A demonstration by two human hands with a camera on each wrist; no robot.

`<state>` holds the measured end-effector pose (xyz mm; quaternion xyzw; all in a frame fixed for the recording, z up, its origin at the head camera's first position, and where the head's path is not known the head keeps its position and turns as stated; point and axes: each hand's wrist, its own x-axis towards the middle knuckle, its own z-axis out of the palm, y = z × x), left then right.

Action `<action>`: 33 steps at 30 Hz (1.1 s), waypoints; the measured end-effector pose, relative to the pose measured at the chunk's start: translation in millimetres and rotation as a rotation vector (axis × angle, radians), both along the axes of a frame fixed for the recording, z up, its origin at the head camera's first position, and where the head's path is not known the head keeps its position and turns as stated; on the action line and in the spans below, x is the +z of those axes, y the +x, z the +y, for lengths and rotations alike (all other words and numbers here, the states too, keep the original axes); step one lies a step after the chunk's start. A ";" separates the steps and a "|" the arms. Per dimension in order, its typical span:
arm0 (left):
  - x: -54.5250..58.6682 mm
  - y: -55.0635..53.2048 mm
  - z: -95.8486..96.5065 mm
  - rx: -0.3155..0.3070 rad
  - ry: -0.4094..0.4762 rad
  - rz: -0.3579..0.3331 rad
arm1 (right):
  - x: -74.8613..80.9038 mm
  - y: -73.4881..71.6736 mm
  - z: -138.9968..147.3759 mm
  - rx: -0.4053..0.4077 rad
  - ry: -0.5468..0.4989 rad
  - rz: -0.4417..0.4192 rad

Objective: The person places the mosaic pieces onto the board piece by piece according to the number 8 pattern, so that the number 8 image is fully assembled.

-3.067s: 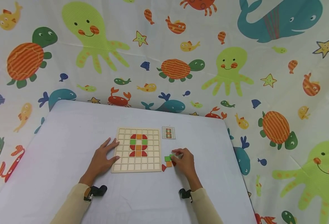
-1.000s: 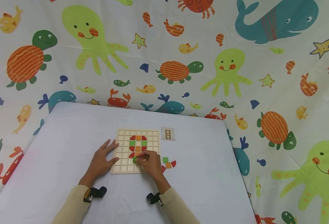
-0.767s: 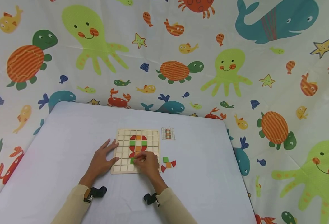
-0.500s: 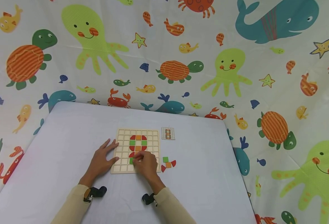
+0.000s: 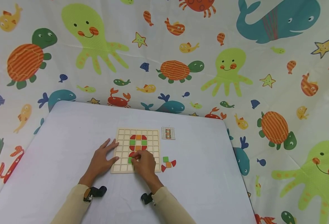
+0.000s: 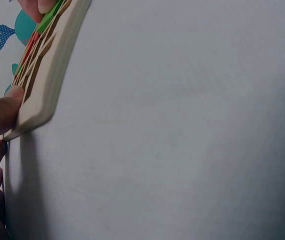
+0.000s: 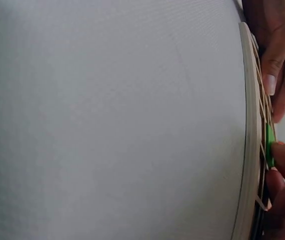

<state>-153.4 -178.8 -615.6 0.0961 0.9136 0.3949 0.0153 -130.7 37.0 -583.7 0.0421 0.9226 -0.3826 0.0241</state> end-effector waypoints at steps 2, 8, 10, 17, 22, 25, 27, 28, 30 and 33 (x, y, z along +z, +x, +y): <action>0.1 -0.4 0.0 0.001 0.003 0.002 | 1.0 -0.9 -0.1 0.011 0.017 0.003; -2.2 -0.6 -0.2 0.003 0.004 -0.006 | 1.5 -3.0 2.3 0.033 0.003 0.010; -3.3 -0.3 -0.3 0.001 0.003 -0.006 | 1.0 -2.5 5.3 0.025 -0.032 0.007; -3.3 0.3 -0.1 0.008 -0.002 -0.008 | 2.9 -0.6 28.9 -0.017 -0.194 0.042; -2.1 0.3 0.1 0.008 0.000 -0.007 | 6.0 0.1 55.4 -0.037 -0.221 0.081; -2.6 0.6 0.1 0.005 -0.002 -0.006 | 6.1 2.0 72.8 -0.063 -0.231 0.089; -2.6 0.9 0.1 0.004 -0.001 -0.001 | 4.7 3.4 84.5 -0.082 -0.233 0.090; -2.8 0.9 0.0 0.003 -0.002 0.003 | 3.9 4.3 89.8 -0.091 -0.230 0.095; -2.7 1.0 -0.2 0.004 0.000 0.009 | 2.1 5.6 100.3 -0.106 -0.224 0.094; -2.9 0.8 -0.2 0.003 0.001 0.013 | -1.0 8.9 114.1 -0.133 -0.225 0.085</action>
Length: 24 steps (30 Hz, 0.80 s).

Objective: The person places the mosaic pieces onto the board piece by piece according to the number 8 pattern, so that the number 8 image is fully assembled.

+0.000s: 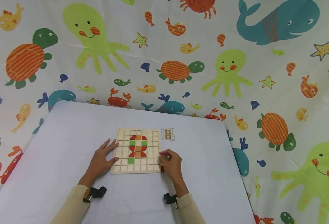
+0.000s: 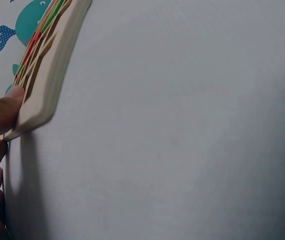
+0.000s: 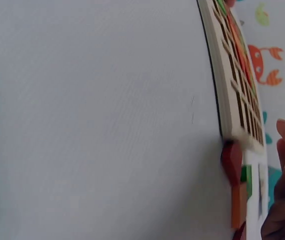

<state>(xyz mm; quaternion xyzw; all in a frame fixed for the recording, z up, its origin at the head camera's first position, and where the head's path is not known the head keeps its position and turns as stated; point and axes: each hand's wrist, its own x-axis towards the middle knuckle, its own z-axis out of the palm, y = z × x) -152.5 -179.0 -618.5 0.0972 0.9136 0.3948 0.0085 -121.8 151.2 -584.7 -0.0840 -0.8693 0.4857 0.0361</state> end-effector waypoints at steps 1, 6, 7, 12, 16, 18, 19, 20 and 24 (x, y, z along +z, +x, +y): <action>-0.1 -0.1 0.0 0.001 -0.002 -0.002 | -1.0 1.4 4.1 -0.009 -0.002 -0.005; 0.8 -0.3 0.3 0.001 -0.007 -0.014 | -6.0 7.4 19.0 -0.054 0.001 -0.040; 1.2 -0.3 0.3 0.000 -0.008 -0.015 | -6.3 8.1 20.7 -0.060 0.008 -0.048; 2.2 0.1 0.6 0.004 -0.016 -0.019 | -7.5 9.2 24.4 -0.070 0.088 -0.092; 1.6 0.5 1.2 0.004 -0.018 -0.027 | -9.5 8.6 24.1 -0.087 0.176 -0.127; 1.3 0.8 1.5 0.003 -0.018 -0.027 | -8.4 8.6 22.9 -0.097 0.202 -0.132; 1.3 0.8 1.6 0.002 -0.015 -0.028 | -8.0 8.6 22.3 -0.101 0.213 -0.129; 1.5 0.9 1.7 0.002 -0.014 -0.026 | -7.3 8.6 21.7 -0.104 0.222 -0.128; 2.7 1.2 1.5 0.001 -0.012 -0.028 | -3.7 8.6 19.2 -0.109 0.243 -0.132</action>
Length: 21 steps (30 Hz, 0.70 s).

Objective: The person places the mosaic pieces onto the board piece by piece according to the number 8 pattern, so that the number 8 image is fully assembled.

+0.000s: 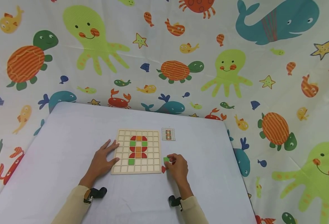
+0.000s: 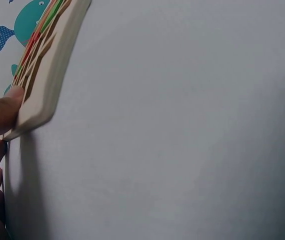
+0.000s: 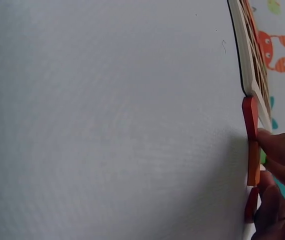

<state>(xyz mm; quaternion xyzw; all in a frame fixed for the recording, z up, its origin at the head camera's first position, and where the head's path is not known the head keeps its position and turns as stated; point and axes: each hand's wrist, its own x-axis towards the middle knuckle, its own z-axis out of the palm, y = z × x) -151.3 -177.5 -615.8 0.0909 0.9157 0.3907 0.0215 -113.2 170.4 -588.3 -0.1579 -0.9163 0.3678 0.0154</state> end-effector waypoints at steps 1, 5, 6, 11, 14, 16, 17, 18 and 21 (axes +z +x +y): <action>0.3 0.0 0.0 0.000 0.000 0.000 | 0.8 0.1 -0.4 -0.001 0.001 -0.002; 0.7 0.0 -0.1 0.000 0.001 0.002 | 0.4 0.0 -0.9 -0.005 -0.023 0.023; 0.5 -0.2 0.0 0.000 0.001 0.002 | 0.2 0.3 -0.8 -0.010 -0.036 0.033; 0.0 -0.4 0.3 -0.002 -0.003 0.000 | -1.3 1.5 -1.5 -0.033 -0.120 0.089; 0.3 -0.3 0.3 -0.003 -0.005 0.003 | -1.3 1.9 -3.5 -0.036 -0.157 0.113; 0.6 -0.1 0.0 -0.001 -0.005 0.005 | -0.3 1.5 -5.9 -0.032 -0.174 0.132; 0.9 0.0 -0.2 -0.001 -0.005 0.006 | 0.6 1.3 -7.5 -0.028 -0.176 0.143; 1.1 0.1 -0.3 -0.002 -0.004 0.007 | 1.7 0.9 -9.3 -0.021 -0.180 0.153; 1.4 0.2 -0.9 -0.001 -0.001 0.008 | 5.4 -0.8 -15.6 0.012 -0.203 0.175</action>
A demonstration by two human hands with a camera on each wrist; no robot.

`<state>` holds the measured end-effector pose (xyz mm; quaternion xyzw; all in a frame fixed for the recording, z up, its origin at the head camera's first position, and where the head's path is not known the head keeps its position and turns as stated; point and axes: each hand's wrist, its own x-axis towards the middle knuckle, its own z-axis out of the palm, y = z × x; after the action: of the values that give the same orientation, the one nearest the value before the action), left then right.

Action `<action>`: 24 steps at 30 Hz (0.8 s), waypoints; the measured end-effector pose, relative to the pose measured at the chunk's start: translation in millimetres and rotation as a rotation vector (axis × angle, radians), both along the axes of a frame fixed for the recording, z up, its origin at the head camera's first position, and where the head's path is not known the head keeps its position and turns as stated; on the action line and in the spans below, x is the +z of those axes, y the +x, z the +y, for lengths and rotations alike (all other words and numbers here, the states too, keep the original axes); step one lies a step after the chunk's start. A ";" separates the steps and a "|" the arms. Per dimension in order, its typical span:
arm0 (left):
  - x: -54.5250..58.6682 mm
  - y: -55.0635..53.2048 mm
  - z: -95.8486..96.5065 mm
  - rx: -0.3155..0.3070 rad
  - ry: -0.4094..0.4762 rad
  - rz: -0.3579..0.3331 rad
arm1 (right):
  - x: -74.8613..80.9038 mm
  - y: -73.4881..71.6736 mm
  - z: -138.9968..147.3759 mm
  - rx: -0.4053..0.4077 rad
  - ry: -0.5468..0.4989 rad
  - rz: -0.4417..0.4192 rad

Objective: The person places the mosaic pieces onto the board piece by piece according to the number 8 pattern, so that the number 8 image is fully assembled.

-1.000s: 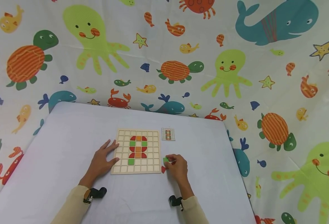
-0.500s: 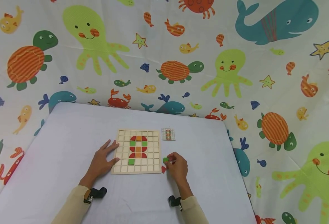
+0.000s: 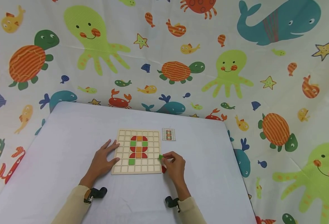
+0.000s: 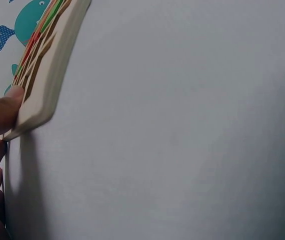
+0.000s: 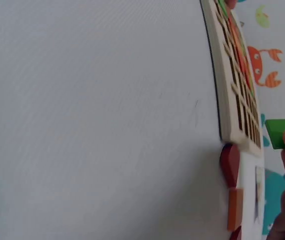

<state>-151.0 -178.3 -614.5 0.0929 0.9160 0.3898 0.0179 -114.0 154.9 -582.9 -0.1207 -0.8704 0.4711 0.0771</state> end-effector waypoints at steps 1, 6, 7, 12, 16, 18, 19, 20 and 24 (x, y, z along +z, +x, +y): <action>0.1 0.0 0.0 0.000 0.001 0.000 | 1.2 -0.4 -2.2 0.015 -0.010 0.003; -0.2 -0.3 0.6 0.001 -0.002 -0.006 | 5.9 -3.3 -14.8 0.085 -0.071 -0.012; -0.2 -0.3 0.8 0.001 -0.002 -0.007 | 6.7 -3.9 -17.7 0.097 -0.081 -0.015; 0.1 -0.5 0.8 0.001 -0.003 -0.006 | 8.2 -7.6 -33.9 0.151 -0.113 -0.047; 0.6 -0.4 1.0 0.001 0.001 -0.014 | 2.0 -10.1 -44.8 0.153 -0.106 -0.102; 1.1 -0.2 1.2 0.003 0.004 -0.016 | -1.8 -11.0 -48.9 0.144 -0.092 -0.130; 1.5 0.0 1.3 0.004 0.006 -0.017 | -3.1 -11.5 -50.7 0.139 -0.079 -0.140; 1.8 0.1 1.3 0.005 0.006 -0.017 | -4.5 -12.0 -52.5 0.137 -0.067 -0.145; 3.4 0.7 1.3 0.006 0.004 -0.014 | -4.9 -13.5 -58.9 0.125 -0.014 -0.150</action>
<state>-150.4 -177.1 -611.1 0.0873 0.9154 0.3924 0.0228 -127.5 96.0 -587.7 -0.1013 -0.8762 0.4709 -0.0187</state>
